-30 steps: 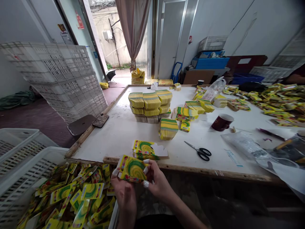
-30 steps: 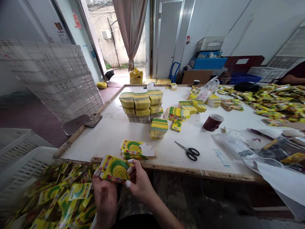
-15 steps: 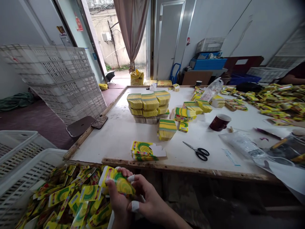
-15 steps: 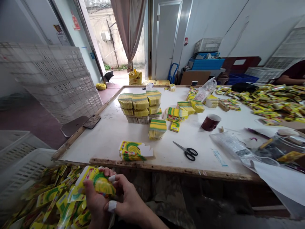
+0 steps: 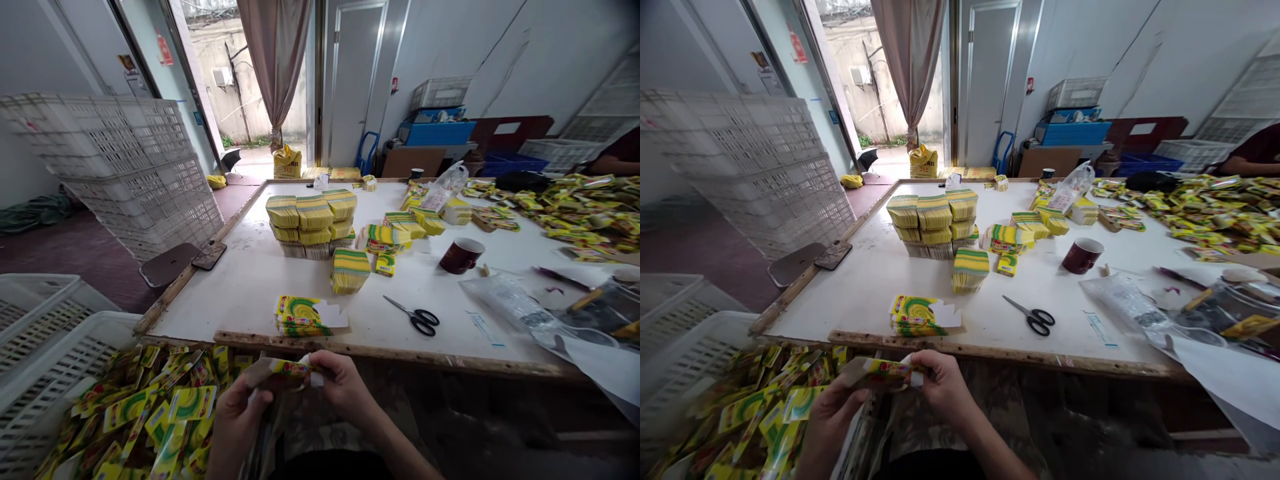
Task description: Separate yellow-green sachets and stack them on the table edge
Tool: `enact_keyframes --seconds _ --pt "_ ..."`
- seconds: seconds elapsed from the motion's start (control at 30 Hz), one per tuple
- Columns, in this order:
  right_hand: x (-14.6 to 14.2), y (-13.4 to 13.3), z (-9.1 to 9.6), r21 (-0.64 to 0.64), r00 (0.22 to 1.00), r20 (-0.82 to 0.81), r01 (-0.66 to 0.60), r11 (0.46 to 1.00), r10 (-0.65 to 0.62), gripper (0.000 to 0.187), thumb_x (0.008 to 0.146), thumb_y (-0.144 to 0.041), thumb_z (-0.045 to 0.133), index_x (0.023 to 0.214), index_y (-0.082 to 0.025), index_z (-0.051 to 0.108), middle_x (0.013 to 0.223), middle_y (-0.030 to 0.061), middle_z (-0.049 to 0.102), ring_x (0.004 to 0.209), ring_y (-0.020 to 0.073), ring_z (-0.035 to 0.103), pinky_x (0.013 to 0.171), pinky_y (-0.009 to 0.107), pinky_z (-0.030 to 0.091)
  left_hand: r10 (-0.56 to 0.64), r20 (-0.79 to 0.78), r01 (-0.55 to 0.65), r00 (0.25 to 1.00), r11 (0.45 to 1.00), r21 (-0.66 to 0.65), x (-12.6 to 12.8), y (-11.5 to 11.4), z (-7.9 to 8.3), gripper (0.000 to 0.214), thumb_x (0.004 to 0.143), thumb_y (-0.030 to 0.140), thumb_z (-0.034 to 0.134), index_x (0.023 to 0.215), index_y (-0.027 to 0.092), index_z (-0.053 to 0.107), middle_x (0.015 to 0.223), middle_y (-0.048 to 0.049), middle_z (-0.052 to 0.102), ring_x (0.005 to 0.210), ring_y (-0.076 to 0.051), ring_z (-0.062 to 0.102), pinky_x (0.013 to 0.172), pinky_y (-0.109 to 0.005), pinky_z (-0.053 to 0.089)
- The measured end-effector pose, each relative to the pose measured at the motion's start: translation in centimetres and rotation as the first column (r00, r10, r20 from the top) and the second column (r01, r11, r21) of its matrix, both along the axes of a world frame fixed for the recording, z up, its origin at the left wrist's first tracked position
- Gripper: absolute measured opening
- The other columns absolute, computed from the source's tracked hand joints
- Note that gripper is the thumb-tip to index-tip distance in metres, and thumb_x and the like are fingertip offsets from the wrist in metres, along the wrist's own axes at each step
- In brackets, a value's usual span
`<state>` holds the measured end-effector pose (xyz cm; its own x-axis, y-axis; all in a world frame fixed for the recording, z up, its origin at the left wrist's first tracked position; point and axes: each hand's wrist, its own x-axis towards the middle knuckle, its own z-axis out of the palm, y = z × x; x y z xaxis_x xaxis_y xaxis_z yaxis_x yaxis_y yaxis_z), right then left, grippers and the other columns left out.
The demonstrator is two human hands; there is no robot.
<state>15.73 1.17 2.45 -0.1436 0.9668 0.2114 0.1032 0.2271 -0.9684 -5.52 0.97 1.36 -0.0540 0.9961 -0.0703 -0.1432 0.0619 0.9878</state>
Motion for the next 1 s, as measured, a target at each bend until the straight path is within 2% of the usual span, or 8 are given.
enact_keyframes --seconds 0.13,0.23,0.33,0.47,0.57,0.67,0.83,1.0 --pt "0.8 -0.6 0.7 0.386 0.865 0.477 -0.048 0.921 -0.155 0.022 0.089 -0.012 0.051 0.090 -0.024 0.069 0.082 0.0027 0.068 0.081 0.0186 0.054 0.087 0.038 0.042 -0.188 -0.283 0.238 0.941 0.959 0.156 -2.2 0.7 1.8 0.095 0.047 0.067 0.077 0.129 0.023 0.055 0.131 -0.0121 0.060 0.126 -0.036 0.049 0.108 -0.046 0.036" --pt "-0.1 -1.5 1.2 0.474 0.814 0.570 -0.215 0.854 -0.112 0.019 0.092 -0.019 0.053 0.097 -0.030 0.067 0.080 -0.0020 0.067 0.086 0.0176 0.055 0.110 0.048 0.023 -0.301 -0.534 0.410 0.790 0.907 0.095 -0.2 0.6 2.2 0.101 0.043 0.038 0.090 0.133 0.022 0.048 0.135 -0.0130 0.056 0.124 -0.036 0.050 0.107 -0.047 0.036" --pt "-0.8 -2.1 1.4 0.444 0.869 0.473 -0.090 0.891 -0.147 0.040 0.088 -0.025 0.059 0.126 -0.032 0.052 0.119 0.0046 0.060 0.119 0.0249 0.047 0.115 0.051 0.010 -0.342 -0.575 0.474 0.743 0.876 0.091 2.6 0.3 1.5 0.061 0.065 0.023 0.075 0.122 0.023 0.053 0.115 -0.0088 0.067 0.102 -0.029 0.064 0.088 -0.040 0.052" --pt "-1.1 -1.7 0.6 0.143 0.966 0.142 0.195 0.970 -0.215 0.067 0.084 -0.031 0.060 0.143 -0.021 0.029 0.143 0.0150 0.038 0.134 0.0315 0.033 0.111 0.049 0.027 -0.192 -0.592 0.349 0.782 0.923 0.161 4.2 -0.8 -0.2 0.056 0.065 0.023 0.073 0.118 0.024 0.053 0.102 -0.0072 0.071 0.088 -0.029 0.068 0.075 -0.038 0.055" --pt "-1.8 -1.1 -0.5 -0.181 0.989 -0.142 0.022 0.983 -0.048 0.048 0.085 -0.034 0.056 0.130 -0.023 0.046 0.126 0.0121 0.057 0.116 0.0286 0.055 0.100 0.044 0.043 -0.111 -0.569 0.294 0.815 0.925 0.241 4.7 -1.8 -0.9 0.068 0.060 0.021 0.077 0.123 0.023 0.051 0.108 -0.0115 0.071 0.094 -0.032 0.068 0.079 -0.040 0.055" --pt "-2.6 -0.6 -1.1 -0.298 0.954 -0.297 -0.065 0.952 -0.028 0.042 0.081 -0.042 0.061 0.119 -0.025 0.054 0.111 0.0083 0.065 0.104 0.0270 0.061 0.092 0.042 0.049 -0.063 -0.567 0.275 0.821 0.915 0.295 5.1 -2.3 -1.0 0.069 0.062 0.019 0.075 0.126 0.023 0.047 0.109 -0.0135 0.070 0.091 -0.031 0.069 0.075 -0.039 0.055" --pt "-2.4 -1.0 -0.5 -0.275 0.949 -0.315 -0.102 0.956 0.010 0.059 0.079 -0.053 0.062 0.127 -0.022 0.049 0.112 0.0108 0.065 0.104 0.0280 0.063 0.094 0.044 0.049 -0.067 -0.617 0.330 0.784 0.887 0.323 5.0 -2.0 -1.0 0.050 0.067 0.017 0.069 0.112 0.026 0.050 0.096 -0.0076 0.070 0.079 -0.026 0.069 0.066 -0.033 0.052" --pt "-2.0 -2.3 0.7 -0.008 0.985 0.068 -0.160 0.987 0.160 0.061 0.087 -0.026 0.058 0.144 -0.026 0.036 0.151 0.0095 0.036 0.138 0.0262 0.035 0.113 0.041 0.029 -0.092 -0.537 0.269 0.839 0.927 0.261 4.8 -1.4 -1.9 0.064 0.067 0.019 0.070 0.123 0.023 0.042 0.103 -0.0119 0.067 0.083 -0.029 0.067 0.068 -0.038 0.052"
